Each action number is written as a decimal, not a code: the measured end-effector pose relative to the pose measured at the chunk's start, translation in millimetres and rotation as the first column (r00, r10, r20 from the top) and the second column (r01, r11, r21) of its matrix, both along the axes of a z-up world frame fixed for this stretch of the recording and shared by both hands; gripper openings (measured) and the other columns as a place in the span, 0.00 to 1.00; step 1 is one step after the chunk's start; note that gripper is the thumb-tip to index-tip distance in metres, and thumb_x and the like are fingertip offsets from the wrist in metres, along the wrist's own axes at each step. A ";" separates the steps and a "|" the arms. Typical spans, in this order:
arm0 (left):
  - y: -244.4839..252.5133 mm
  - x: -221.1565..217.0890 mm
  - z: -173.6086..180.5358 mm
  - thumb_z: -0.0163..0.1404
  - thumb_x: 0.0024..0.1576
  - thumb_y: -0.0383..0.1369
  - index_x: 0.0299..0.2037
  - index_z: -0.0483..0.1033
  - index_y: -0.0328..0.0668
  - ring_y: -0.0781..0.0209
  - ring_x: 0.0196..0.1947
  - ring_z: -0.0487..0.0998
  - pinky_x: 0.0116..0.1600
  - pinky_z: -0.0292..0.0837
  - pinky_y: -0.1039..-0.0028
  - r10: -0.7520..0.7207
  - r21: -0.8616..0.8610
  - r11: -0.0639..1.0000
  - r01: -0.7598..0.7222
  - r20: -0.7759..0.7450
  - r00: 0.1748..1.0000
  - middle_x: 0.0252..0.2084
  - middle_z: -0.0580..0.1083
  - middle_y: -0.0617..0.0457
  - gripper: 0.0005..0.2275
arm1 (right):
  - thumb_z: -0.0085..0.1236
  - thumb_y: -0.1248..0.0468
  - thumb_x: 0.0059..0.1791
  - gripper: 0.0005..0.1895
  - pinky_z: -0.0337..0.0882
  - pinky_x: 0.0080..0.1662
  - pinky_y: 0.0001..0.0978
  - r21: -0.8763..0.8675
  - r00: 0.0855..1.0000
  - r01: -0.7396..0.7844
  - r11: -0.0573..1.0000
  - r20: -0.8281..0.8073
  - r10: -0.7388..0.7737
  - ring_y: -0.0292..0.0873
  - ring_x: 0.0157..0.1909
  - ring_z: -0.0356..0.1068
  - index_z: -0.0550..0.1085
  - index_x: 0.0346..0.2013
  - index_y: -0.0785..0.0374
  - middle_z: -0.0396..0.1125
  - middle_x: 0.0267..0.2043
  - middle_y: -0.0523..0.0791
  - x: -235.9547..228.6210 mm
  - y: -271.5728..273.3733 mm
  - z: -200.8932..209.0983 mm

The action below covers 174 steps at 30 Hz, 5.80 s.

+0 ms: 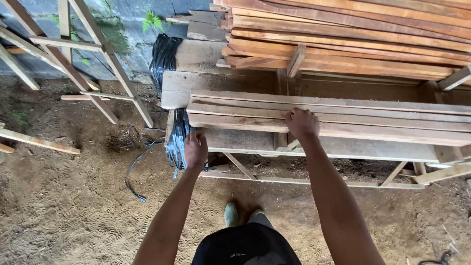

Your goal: Organizing thin wood planks into a small stack and tying them together with rubber strips to form a bundle.

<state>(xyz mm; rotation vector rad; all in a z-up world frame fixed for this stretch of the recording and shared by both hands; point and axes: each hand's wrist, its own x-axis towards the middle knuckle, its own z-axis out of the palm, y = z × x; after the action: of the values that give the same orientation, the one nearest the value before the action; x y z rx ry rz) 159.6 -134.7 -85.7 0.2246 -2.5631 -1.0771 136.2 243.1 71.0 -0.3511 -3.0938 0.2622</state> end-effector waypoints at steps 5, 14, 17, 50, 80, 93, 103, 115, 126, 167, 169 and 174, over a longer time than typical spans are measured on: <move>-5.9 4.2 29.7 0.44 0.64 0.34 0.43 0.74 0.58 0.48 0.51 0.74 0.43 0.78 0.58 0.036 -0.078 0.997 -0.017 0.256 0.966 0.53 0.66 0.51 0.06 | 0.43 0.49 0.52 0.20 0.77 0.44 0.54 0.007 0.999 -0.009 1.000 -0.044 0.009 0.62 0.39 0.78 0.82 0.36 0.55 0.75 0.32 0.54 1.7 -0.6 2.6; -37.6 -31.8 -7.1 0.44 0.61 0.34 0.48 0.72 0.60 0.46 0.60 0.60 0.59 0.64 0.55 0.190 -0.190 0.967 -0.170 0.092 0.977 0.60 0.57 0.47 0.08 | 0.44 0.50 0.52 0.20 0.77 0.43 0.55 0.021 0.997 -0.014 1.000 -0.075 0.016 0.63 0.38 0.78 0.82 0.36 0.56 0.75 0.31 0.55 -1.4 4.6 -6.6; -60.6 -57.2 -37.0 0.41 0.60 0.42 0.57 0.70 0.56 0.39 0.70 0.52 0.66 0.58 0.43 0.197 -0.111 0.979 -0.171 0.306 0.931 0.70 0.56 0.42 0.16 | 0.45 0.50 0.52 0.19 0.77 0.42 0.55 0.028 0.996 -0.017 0.999 -0.090 0.020 0.64 0.37 0.78 0.81 0.35 0.56 0.75 0.30 0.55 -1.2 6.5 -7.6; -29.5 -44.8 119.8 0.46 0.67 0.30 0.48 0.76 0.38 0.44 0.43 0.72 0.47 0.70 0.59 0.041 0.234 0.972 -0.004 -0.156 0.987 0.42 0.69 0.42 0.07 | 0.47 0.51 0.52 0.17 0.78 0.40 0.55 0.042 0.981 -0.028 0.999 -0.190 0.035 0.61 0.34 0.78 0.80 0.33 0.54 0.74 0.27 0.51 -1.8 5.6 -20.6; 218.2 66.0 229.5 0.55 0.63 0.31 0.42 0.81 0.40 0.59 0.29 0.81 0.38 0.77 0.66 -0.496 0.502 0.663 0.556 -0.261 0.828 0.29 0.79 0.48 0.05 | 0.53 0.58 0.58 0.13 0.71 0.41 0.32 -0.849 0.915 -0.402 0.341 -0.385 0.121 0.33 0.34 0.67 0.82 0.39 0.60 0.73 0.28 0.44 115.0 1.9 137.1; 312.7 46.3 277.9 0.48 0.67 0.32 0.41 0.83 0.38 0.71 0.29 0.67 0.39 0.70 0.76 -0.431 0.637 0.536 0.555 -0.359 0.828 0.26 0.70 0.57 0.10 | 0.44 0.63 0.61 0.19 0.60 0.32 0.27 -0.887 0.897 -0.384 0.257 -0.293 0.330 0.34 0.24 0.55 0.70 0.26 0.60 0.58 0.19 0.40 122.7 114.3 146.8; 299.7 19.0 253.0 0.45 0.70 0.34 0.43 0.81 0.37 0.68 0.31 0.71 0.43 0.72 0.76 -0.231 0.681 0.627 0.378 -0.301 0.925 0.29 0.73 0.55 0.11 | 0.47 0.65 0.59 0.13 0.61 0.33 0.33 -0.840 0.924 -0.349 0.416 -0.236 0.299 0.36 0.27 0.54 0.79 0.44 0.69 0.58 0.22 0.42 111.3 223.1 76.9; 300.5 27.3 224.4 0.45 0.70 0.35 0.44 0.78 0.36 0.68 0.27 0.73 0.39 0.73 0.78 -0.067 0.791 0.566 0.231 -0.235 0.970 0.29 0.76 0.52 0.11 | 0.59 0.67 0.55 0.05 0.62 0.31 0.35 -0.727 0.930 -0.294 0.621 -0.367 0.010 0.37 0.24 0.58 0.82 0.41 0.63 0.67 0.20 0.48 128.6 304.5 82.8; 328.8 25.5 236.0 0.44 0.70 0.36 0.46 0.76 0.39 0.69 0.30 0.75 0.42 0.72 0.79 -0.033 0.833 0.534 0.143 -0.149 0.988 0.32 0.77 0.54 0.10 | 0.72 0.63 0.49 0.05 0.74 0.41 0.38 -0.266 0.770 -0.152 0.952 -0.636 -0.054 0.48 0.36 0.75 0.83 0.39 0.54 0.76 0.32 0.44 96.1 359.6 22.6; 402.0 24.5 238.0 0.46 0.68 0.32 0.45 0.76 0.37 0.68 0.33 0.76 0.47 0.74 0.76 -0.250 0.788 0.481 0.384 -0.297 0.922 0.32 0.78 0.52 0.08 | 0.50 0.71 0.55 0.09 0.74 0.49 0.49 -0.673 0.939 -0.276 0.687 -0.342 0.042 0.55 0.46 0.78 0.74 0.49 0.63 0.76 0.46 0.57 88.1 283.1 116.9; 400.6 17.6 235.9 0.46 0.68 0.32 0.46 0.76 0.36 0.68 0.33 0.76 0.47 0.73 0.77 -0.237 0.796 0.480 0.370 -0.288 0.928 0.33 0.78 0.52 0.08 | 0.48 0.72 0.55 0.11 0.73 0.53 0.51 -0.710 0.958 -0.249 0.658 -0.279 0.062 0.56 0.49 0.77 0.72 0.52 0.62 0.74 0.51 0.58 74.7 282.4 106.9; 405.7 -6.2 216.8 0.47 0.68 0.33 0.45 0.76 0.37 0.66 0.35 0.77 0.49 0.74 0.75 -0.304 0.802 0.438 0.407 -0.294 0.906 0.35 0.78 0.50 0.08 | 0.61 0.69 0.47 0.11 0.68 0.35 0.31 -0.732 0.931 -0.324 0.599 -0.360 0.063 0.35 0.29 0.66 0.80 0.44 0.55 0.76 0.36 0.45 45.9 276.6 85.6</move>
<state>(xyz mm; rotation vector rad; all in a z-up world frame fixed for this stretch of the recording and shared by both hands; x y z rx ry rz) 153.5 271.0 131.1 -0.1722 -1.7606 -2.4060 182.1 519.7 156.6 0.0548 -2.5076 1.5436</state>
